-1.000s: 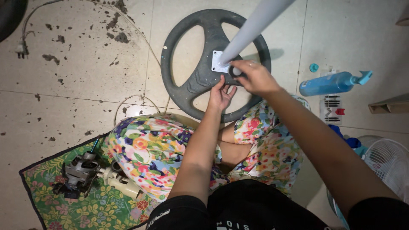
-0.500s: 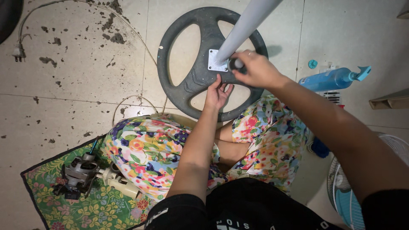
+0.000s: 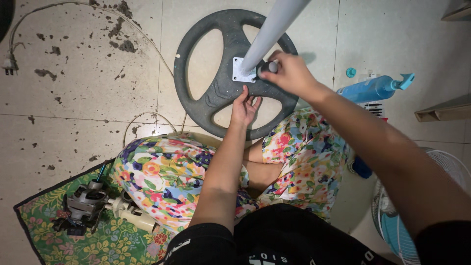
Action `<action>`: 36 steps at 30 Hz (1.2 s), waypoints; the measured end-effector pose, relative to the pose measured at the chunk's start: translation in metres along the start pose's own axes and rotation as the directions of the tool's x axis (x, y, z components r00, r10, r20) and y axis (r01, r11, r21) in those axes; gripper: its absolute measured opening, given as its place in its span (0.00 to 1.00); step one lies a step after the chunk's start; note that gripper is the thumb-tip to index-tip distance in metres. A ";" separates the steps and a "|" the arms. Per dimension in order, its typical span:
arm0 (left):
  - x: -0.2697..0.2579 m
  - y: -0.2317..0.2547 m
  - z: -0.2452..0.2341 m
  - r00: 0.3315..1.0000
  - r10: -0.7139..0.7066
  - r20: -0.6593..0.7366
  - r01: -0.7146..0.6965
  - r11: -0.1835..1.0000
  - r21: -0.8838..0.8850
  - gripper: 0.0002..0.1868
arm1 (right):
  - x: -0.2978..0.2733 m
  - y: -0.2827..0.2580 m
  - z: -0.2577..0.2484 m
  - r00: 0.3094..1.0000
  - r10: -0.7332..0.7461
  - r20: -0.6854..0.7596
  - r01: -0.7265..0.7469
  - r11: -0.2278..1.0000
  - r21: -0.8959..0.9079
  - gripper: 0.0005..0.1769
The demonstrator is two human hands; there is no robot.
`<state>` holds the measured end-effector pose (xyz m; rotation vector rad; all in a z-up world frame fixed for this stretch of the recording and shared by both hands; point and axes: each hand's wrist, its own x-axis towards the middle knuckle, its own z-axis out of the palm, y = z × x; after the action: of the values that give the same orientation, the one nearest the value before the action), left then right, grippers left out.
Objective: The person sits on the floor and uses a screwdriver to tighten screws on a fan blade attached to a central pole. They repeatedly flip the fan blade over to access and secure the mounting hardware from both sides.
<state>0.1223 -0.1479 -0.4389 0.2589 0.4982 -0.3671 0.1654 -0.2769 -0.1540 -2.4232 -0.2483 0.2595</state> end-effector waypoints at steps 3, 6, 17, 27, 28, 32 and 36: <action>-0.002 -0.001 0.000 1.000 0.003 0.001 -0.003 1.000 -0.001 0.10 | -0.007 0.014 -0.008 0.901 -0.427 0.079 0.434 0.896 -0.100 0.21; -0.001 0.001 0.002 1.000 0.003 0.009 -0.003 1.000 -0.005 0.10 | -0.003 0.022 -0.011 0.739 -0.643 0.200 0.673 0.714 -0.191 0.23; 0.000 -0.001 0.000 1.000 -0.004 0.002 0.004 0.998 -0.056 0.08 | 0.003 0.012 0.002 0.997 -0.068 -0.027 0.062 0.981 -0.186 0.27; -0.001 0.000 -0.003 1.000 -0.007 0.003 0.007 0.998 -0.063 0.09 | 0.001 0.002 -0.005 0.988 -0.126 0.086 0.142 0.967 -0.211 0.23; 0.000 0.000 -0.003 1.000 -0.007 0.001 0.007 0.998 -0.068 0.09 | -0.001 0.005 -0.008 0.946 -0.292 0.142 0.318 0.919 -0.232 0.22; 0.001 0.001 -0.003 1.000 -0.017 0.010 0.018 0.998 -0.067 0.09 | 0.009 0.016 -0.016 0.581 -0.719 0.381 0.808 0.455 -0.374 0.37; 0.002 0.000 -0.006 1.000 -0.005 0.022 0.006 0.998 -0.056 0.09 | 0.008 0.017 -0.011 0.695 -0.632 0.342 0.714 0.553 -0.430 0.29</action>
<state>0.1215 -0.1461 -0.4445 0.1987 0.4869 -0.3604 0.1781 -0.2944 -0.1578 -2.6071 -1.4824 -0.0013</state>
